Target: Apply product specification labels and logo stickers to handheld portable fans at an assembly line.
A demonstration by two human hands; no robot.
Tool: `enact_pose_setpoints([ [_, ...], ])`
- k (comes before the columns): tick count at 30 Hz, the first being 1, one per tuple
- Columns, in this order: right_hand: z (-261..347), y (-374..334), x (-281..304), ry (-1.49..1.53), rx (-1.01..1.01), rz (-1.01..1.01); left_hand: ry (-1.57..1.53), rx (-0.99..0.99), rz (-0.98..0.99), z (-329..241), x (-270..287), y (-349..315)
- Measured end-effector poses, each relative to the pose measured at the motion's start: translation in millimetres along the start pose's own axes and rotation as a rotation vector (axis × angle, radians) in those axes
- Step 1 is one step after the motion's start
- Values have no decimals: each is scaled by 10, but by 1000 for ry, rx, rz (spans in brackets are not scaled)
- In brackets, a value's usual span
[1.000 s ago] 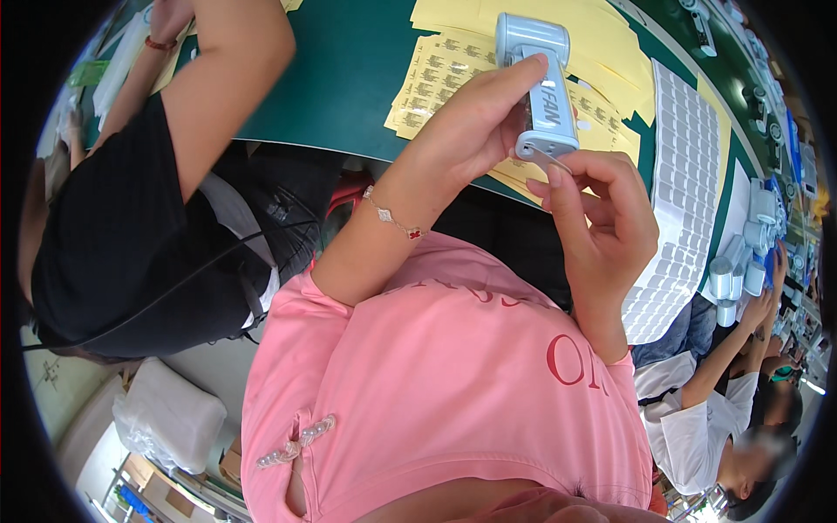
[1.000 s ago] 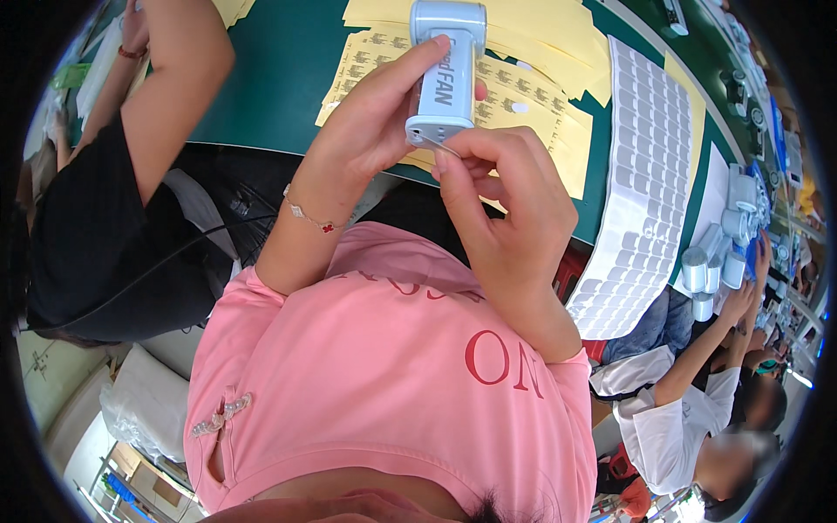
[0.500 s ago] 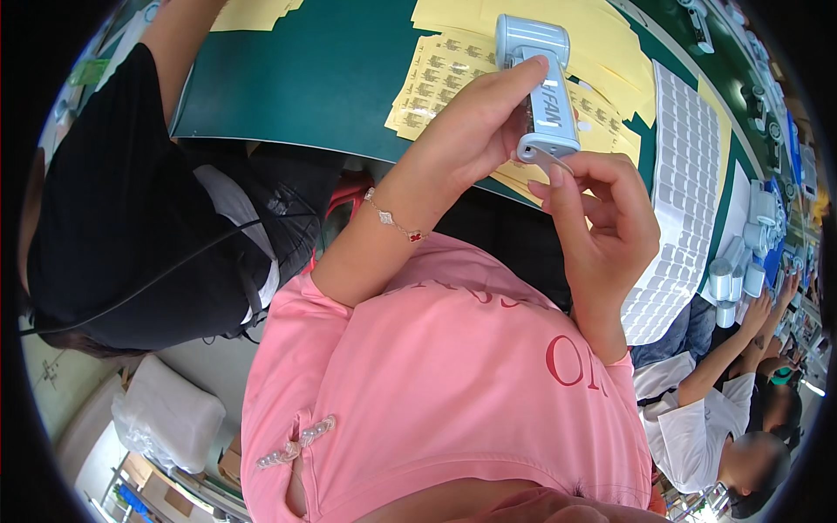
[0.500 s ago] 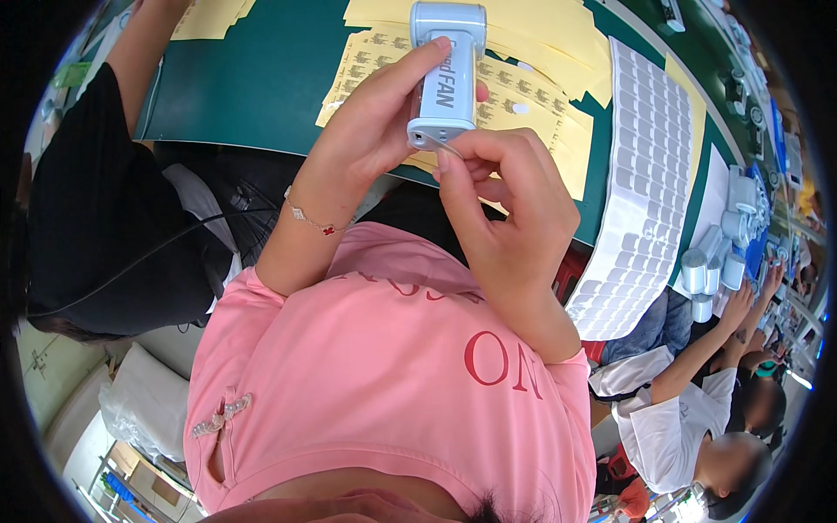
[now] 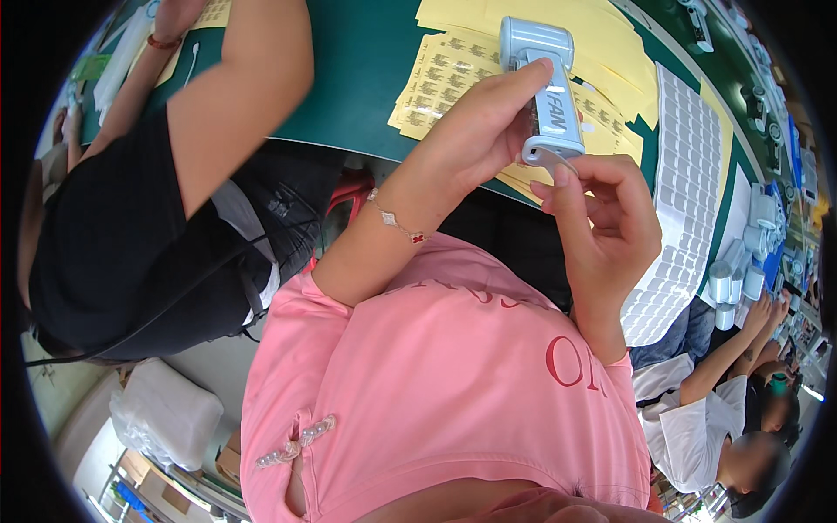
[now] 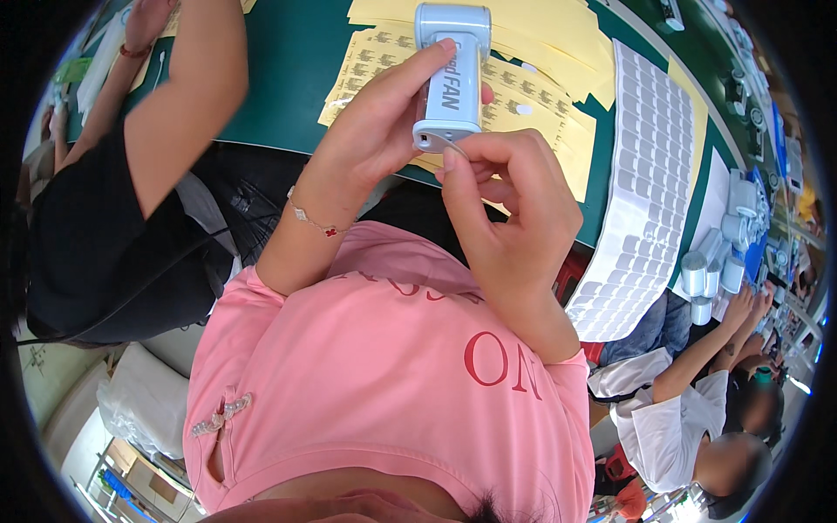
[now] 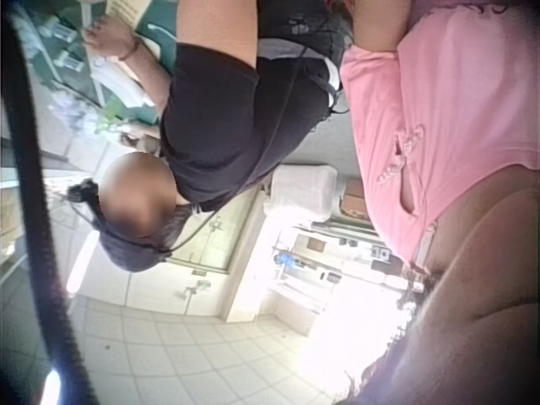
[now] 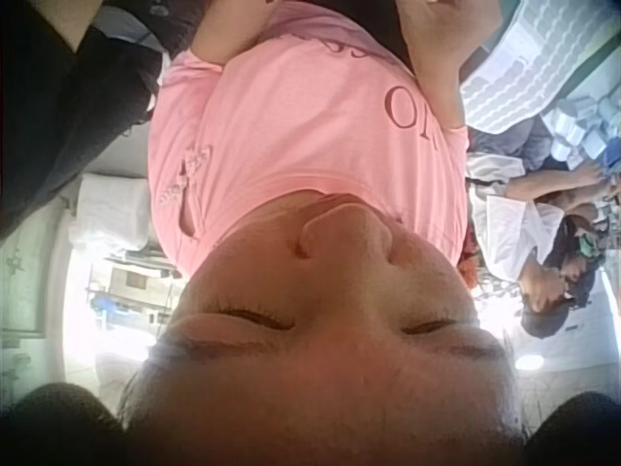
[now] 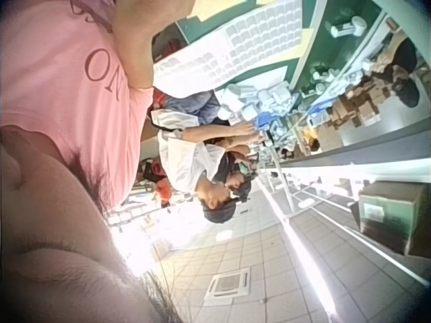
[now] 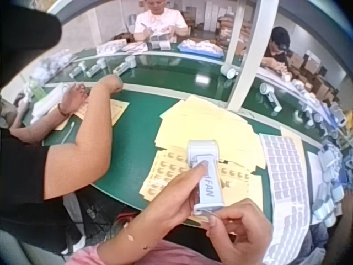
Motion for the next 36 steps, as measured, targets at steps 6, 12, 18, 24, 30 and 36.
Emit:
enact_pose_setpoints([
  [6, -25, 4, -2, 6, 20, 7, -9, -1, -3, -5, -3, -8],
  [12, -48, -9, 0, 41, -2, 7, -9, 8, -10, 19, 3, -10],
  [18, -31, -14, -8, 71, -34, 3, -14, -8, -3, 19, 1, -21],
  [24, -47, -8, -7, 109, -41, 8, 1, 0, -13, 10, 2, -29],
  [30, -39, 7, -17, 116, -24, 1, 8, -6, -14, 3, -9, -39],
  [36, -41, 4, -17, 114, -24, 0, -1, -12, -12, 10, -2, -43],
])
Point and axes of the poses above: each hand's wrist, its own y-axis towards the middle knuckle, its own x-axis out of the back of the hand, z = x × y, the point moved 2 cm from there along y, towards the middle knuckle, and after that the axes turned 1 degree about -z, right-handed, at the moved point
